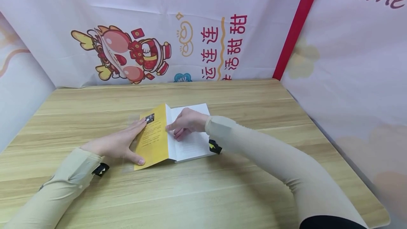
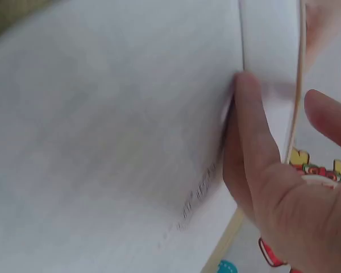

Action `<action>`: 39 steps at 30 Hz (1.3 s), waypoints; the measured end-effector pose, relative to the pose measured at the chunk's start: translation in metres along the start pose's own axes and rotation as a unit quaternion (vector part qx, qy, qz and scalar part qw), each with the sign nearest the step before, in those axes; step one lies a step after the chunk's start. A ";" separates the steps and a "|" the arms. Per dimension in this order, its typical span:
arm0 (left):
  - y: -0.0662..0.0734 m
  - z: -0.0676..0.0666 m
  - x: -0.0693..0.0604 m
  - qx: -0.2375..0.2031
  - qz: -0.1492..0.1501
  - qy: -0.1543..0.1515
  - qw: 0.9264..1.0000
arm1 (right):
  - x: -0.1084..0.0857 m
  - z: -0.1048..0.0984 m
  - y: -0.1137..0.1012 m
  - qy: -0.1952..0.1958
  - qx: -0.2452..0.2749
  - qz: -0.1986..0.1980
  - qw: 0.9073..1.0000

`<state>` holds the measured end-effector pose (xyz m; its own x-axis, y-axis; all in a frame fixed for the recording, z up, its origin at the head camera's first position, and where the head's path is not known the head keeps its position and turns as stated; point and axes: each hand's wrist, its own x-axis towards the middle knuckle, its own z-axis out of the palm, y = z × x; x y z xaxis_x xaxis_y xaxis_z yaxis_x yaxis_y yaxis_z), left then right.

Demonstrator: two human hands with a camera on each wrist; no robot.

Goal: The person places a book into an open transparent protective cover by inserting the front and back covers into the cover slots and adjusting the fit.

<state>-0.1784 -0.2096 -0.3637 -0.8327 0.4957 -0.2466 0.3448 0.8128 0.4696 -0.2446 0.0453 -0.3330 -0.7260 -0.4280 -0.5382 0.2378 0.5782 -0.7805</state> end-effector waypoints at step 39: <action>-0.001 0.001 0.002 -0.002 0.006 0.001 1.000 | 0.019 -0.007 -0.003 -0.012 0.027 0.056 0.998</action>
<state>-0.1801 -0.2096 -0.3653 -0.8297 0.5043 -0.2393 0.3527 0.8060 0.4754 -0.2637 0.0400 -0.3385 -0.6780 -0.3795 -0.6295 0.3507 0.5857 -0.7308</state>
